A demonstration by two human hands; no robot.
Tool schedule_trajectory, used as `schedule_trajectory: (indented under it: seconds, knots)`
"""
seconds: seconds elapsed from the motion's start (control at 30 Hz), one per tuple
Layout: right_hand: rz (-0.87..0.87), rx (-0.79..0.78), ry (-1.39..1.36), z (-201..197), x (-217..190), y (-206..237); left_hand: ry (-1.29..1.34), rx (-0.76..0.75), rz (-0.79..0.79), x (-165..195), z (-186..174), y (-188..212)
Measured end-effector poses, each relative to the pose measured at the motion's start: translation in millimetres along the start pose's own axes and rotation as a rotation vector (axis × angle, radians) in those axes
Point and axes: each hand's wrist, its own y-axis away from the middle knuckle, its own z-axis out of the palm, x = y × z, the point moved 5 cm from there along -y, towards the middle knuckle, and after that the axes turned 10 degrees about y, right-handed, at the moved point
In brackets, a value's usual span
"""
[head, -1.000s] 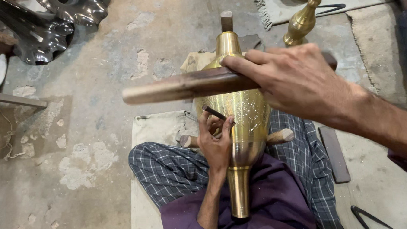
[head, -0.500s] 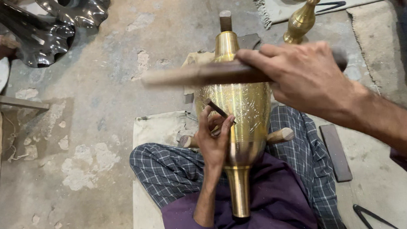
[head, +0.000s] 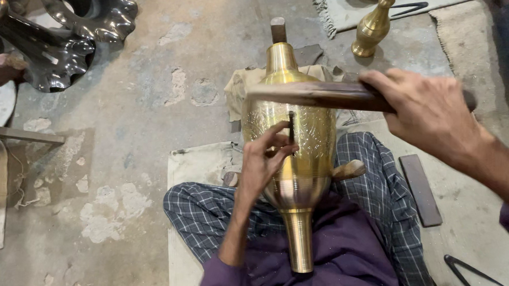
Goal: The person sits cross-legged on the floor with a large brass vase braced between their feet and engraves a decorative pattern into its surface. They hold a small chisel against the brass with one hand and repeatedly strike it with a wooden mallet held in the other hand, repositioning the chisel across the vase body as they work.
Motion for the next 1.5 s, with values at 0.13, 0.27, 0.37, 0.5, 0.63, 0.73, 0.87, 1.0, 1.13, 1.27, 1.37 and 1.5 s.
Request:
schedule_trajectory:
  seconds: [0.13, 0.27, 0.37, 0.5, 0.63, 0.73, 0.87, 1.0, 1.13, 1.27, 1.37, 1.5]
  knots:
    - [0.049, -0.091, -0.092, 44.8, 5.1, 21.4, -0.071, -0.303, 0.115, 16.9, 0.0, -17.1]
    - [0.127, -0.016, -0.176, 77.4, 11.1, 56.3, -0.121, -0.449, 0.109, 29.6, 2.6, -24.5]
    - [0.215, 0.203, -0.465, 91.6, 13.6, 79.5, -0.115, -0.490, 0.140, 38.9, 4.0, -24.7]
    - [0.201, 0.296, -0.739, 109.2, 4.5, 107.7, -0.113, -0.552, 0.177, 47.7, 2.8, -26.5]
    - [0.338, 0.228, -0.573, 127.8, -10.2, 117.6, -0.206, -0.564, 0.161, 49.1, 4.4, -26.9]
    - [0.377, 0.138, -0.719, 136.5, -17.9, 118.8, -0.250, -0.522, 0.105, 44.3, 4.4, -22.6]
    - [0.329, 0.138, -0.519, 122.5, -12.7, 117.0, -0.112, -0.361, 0.082, 38.8, -1.8, -19.2]
    - [0.189, 0.156, -0.547, 102.9, -11.7, 108.6, -0.020, -0.262, 0.048, 34.9, -2.3, -16.2]
    - [0.245, -0.266, -0.370, 112.8, -14.9, 101.1, -0.066, -0.267, 0.064, 37.9, -1.1, -16.3]
    - [0.187, -0.290, -0.286, 110.2, -15.1, 95.3, -0.077, -0.276, 0.086, 40.6, -0.7, -16.1]
    - [0.253, -0.193, -0.342, 103.2, -5.3, 93.4, -0.092, -0.286, 0.110, 40.4, 0.2, -16.6]
    - [0.304, 0.043, -0.867, 87.8, 3.5, 88.7, -0.115, -0.284, 0.138, 39.6, -1.1, -14.4]
